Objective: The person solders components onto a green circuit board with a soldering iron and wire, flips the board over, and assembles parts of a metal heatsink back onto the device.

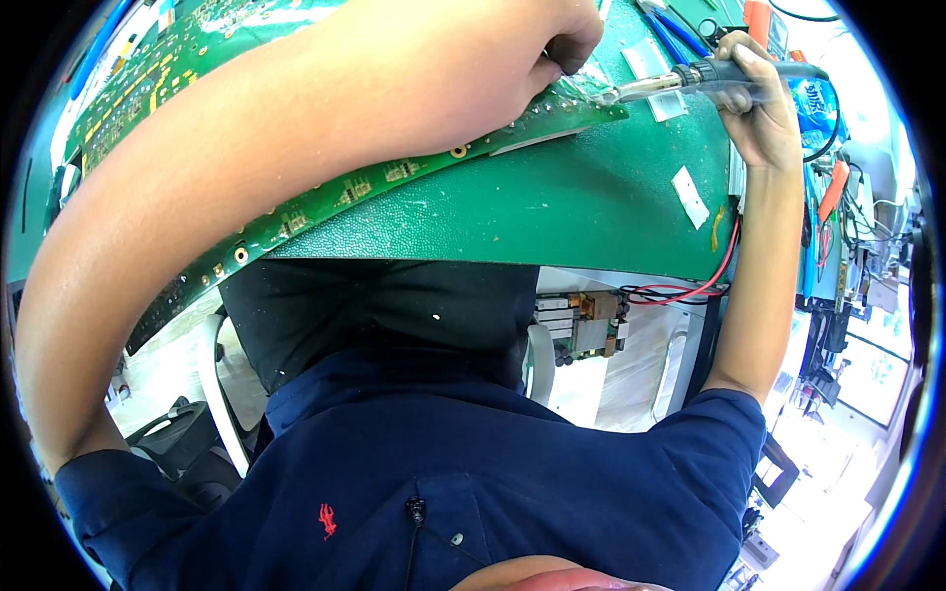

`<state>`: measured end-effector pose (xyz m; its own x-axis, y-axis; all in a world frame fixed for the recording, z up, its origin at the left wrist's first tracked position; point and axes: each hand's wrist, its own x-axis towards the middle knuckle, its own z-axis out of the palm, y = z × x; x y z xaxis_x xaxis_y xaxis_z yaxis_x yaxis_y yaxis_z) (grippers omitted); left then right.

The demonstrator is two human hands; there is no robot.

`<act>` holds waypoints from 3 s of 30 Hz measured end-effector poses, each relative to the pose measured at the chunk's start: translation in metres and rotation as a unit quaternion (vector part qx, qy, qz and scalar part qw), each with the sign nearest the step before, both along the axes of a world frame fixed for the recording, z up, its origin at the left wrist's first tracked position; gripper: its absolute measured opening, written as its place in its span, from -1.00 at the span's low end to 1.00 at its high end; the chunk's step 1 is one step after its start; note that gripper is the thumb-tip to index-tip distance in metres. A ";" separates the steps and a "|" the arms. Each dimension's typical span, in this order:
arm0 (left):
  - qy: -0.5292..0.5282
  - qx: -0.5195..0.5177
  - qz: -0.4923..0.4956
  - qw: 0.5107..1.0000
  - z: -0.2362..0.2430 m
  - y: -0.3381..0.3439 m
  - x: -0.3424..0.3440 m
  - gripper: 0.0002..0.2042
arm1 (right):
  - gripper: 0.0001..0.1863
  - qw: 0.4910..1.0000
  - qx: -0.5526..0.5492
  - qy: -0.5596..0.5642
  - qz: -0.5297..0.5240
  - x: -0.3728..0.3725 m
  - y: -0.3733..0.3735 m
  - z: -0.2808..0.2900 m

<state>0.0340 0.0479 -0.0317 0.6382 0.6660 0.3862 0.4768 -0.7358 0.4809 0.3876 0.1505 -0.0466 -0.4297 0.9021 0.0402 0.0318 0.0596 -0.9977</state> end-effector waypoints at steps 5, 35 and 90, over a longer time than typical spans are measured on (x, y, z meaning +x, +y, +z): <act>-0.003 0.018 0.002 1.000 0.002 -0.003 0.000 -0.93 | -0.74 1.000 0.003 -0.012 -0.013 0.001 0.000 0.007; 0.003 -0.008 0.013 1.000 0.012 -0.009 -0.004 -0.90 | -0.82 0.997 0.059 0.032 -0.036 -0.021 -0.023 0.016; -0.015 -0.003 0.007 1.000 0.011 -0.010 0.005 -0.89 | -0.72 0.998 -0.005 0.051 -0.043 -0.049 -0.018 0.005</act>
